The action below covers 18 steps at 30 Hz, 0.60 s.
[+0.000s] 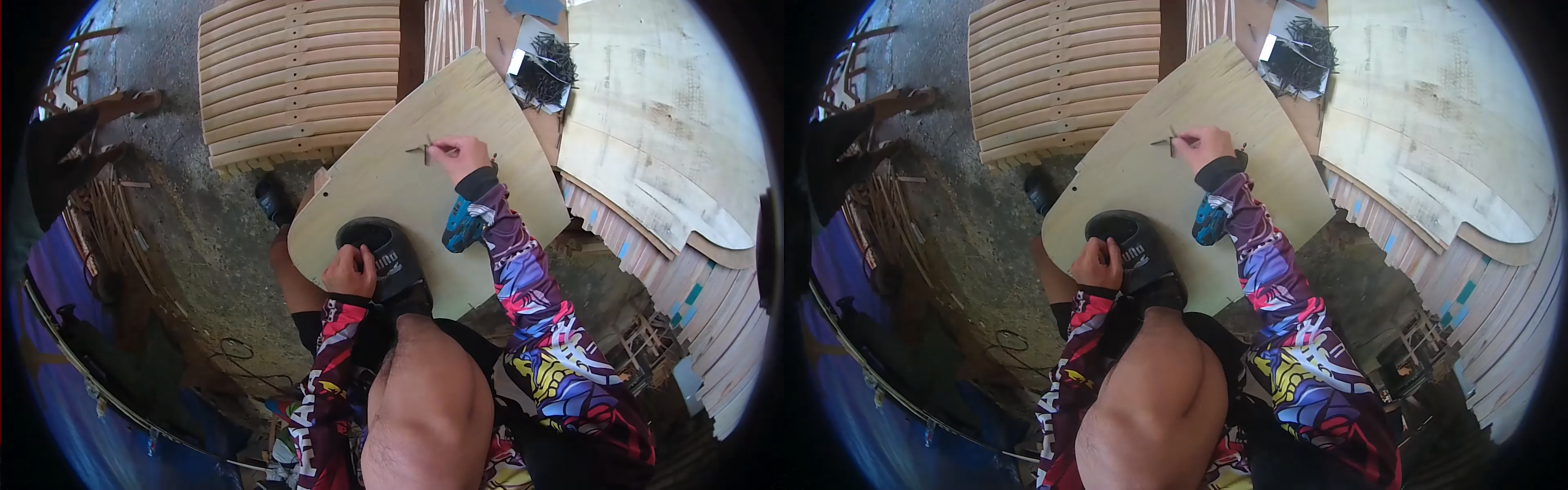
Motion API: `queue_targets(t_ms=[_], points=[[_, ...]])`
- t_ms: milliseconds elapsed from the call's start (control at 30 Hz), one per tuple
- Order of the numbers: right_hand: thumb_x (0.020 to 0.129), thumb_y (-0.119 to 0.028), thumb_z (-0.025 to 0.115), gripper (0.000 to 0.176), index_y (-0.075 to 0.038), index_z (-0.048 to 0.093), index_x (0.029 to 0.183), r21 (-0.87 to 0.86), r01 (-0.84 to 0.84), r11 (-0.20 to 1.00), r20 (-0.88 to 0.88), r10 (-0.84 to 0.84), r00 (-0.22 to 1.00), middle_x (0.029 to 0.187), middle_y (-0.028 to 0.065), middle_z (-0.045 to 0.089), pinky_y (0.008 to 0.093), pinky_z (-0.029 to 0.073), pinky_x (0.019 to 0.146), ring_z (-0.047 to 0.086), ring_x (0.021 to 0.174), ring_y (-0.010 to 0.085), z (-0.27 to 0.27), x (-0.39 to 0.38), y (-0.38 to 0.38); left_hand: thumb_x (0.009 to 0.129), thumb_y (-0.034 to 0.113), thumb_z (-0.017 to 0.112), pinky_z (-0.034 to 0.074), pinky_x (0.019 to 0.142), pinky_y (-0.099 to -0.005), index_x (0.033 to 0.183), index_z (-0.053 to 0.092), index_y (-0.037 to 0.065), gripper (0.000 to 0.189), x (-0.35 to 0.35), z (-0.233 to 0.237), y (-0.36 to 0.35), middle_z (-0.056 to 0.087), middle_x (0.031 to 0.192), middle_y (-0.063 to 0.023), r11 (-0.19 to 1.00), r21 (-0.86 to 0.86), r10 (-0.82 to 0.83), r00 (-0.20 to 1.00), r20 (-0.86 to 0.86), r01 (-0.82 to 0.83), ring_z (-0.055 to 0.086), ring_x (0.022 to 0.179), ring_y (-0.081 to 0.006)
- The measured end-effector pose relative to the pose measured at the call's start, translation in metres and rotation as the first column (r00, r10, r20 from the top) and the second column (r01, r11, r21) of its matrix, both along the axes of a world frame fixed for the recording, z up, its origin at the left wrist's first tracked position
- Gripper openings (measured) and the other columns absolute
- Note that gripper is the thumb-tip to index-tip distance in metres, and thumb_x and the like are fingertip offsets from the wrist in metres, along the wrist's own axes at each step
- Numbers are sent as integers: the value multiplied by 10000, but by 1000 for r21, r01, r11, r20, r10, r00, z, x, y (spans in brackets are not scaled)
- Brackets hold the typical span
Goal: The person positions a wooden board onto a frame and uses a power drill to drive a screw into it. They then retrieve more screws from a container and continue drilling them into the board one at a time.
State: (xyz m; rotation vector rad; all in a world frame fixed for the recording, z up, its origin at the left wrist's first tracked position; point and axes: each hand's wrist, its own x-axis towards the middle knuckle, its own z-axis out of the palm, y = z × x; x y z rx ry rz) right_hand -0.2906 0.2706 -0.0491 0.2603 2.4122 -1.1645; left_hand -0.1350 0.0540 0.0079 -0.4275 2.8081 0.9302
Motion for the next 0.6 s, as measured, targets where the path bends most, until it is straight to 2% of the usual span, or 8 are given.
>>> queue_targets(t_ms=[33, 100, 167, 233, 367, 433, 500, 600], points=[[723, -201, 660, 181, -46, 686, 813, 0, -11, 1000, 3, 11, 1000, 752, 131, 663, 309, 514, 668, 654, 692, 235, 0, -2, 3, 763, 143, 634, 368, 393, -348, 584, 445, 98, 264, 0, -1, 0, 456, 487, -55, 1000, 0, 11, 1000, 3, -11, 479, 402, -244], [733, -205, 649, 188, -37, 683, 810, 105, 26, 994, -19, -24, 1000, 756, 138, 663, 314, 517, 666, 657, 692, 240, 0, -5, 10, 775, 141, 631, 338, 384, -344, 582, 437, 84, 279, 1, -3, -1, 425, 470, -60, 999, 28, 16, 999, -32, -15, 447, 380, -237], [721, -212, 653, 196, -37, 683, 804, 116, 11, 993, -1, -11, 1000, 743, 134, 662, 320, 519, 671, 655, 687, 251, -1, -2, 12, 768, 134, 631, 355, 388, -343, 587, 443, 90, 265, 1, -2, -3, 446, 484, -58, 1000, 24, 12, 1000, -20, -12, 466, 392, -240], [709, -219, 658, 197, -37, 684, 779, 257, -119, 959, 136, 86, 987, 725, 127, 661, 328, 519, 670, 651, 678, 262, 4, 0, 9, 761, 126, 631, 373, 392, -343, 591, 448, 96, 252, 1, -2, -2, 467, 498, -56, 1000, 21, 5, 1000, -6, -5, 485, 404, -244], [703, -227, 660, 190, -43, 686, 742, 239, -86, 967, 160, 48, 986, 702, 123, 657, 329, 516, 661, 646, 666, 270, 8, 8, 5, 765, 129, 629, 385, 399, -345, 592, 451, 93, 250, 1, -3, -1, 479, 501, -61, 1000, 25, 13, 1000, 14, -13, 499, 416, -247], [712, -230, 656, 191, -42, 686, 724, 205, -78, 976, 87, 62, 994, 689, 130, 652, 324, 514, 651, 645, 657, 267, 6, 10, 5, 770, 138, 625, 387, 401, -348, 591, 450, 91, 254, -1, -3, -3, 489, 505, -63, 1000, 18, 1, 1000, 20, -1, 506, 420, -248], [711, -237, 656, 197, -43, 686, 722, 181, -54, 982, 110, 34, 993, 684, 135, 650, 327, 513, 652, 644, 653, 272, 5, 10, 6, 777, 167, 619, 409, 423, -352, 616, 491, 80, 224, -7, -2, -4, 520, 524, -73, 1000, -11, -2, 988, 156, 3, 539, 452, -258], [708, -252, 658, 212, -43, 686, 720, 182, -27, 983, 140, 1, 990, 678, 143, 647, 337, 512, 658, 642, 650, 280, -3, 7, 9, 780, 200, 617, 442, 468, -356, 668, 551, 70, 184, -32, -5, -7, 547, 539, -82, 994, 81, 61, 994, 89, -68, 574, 498, -272]])
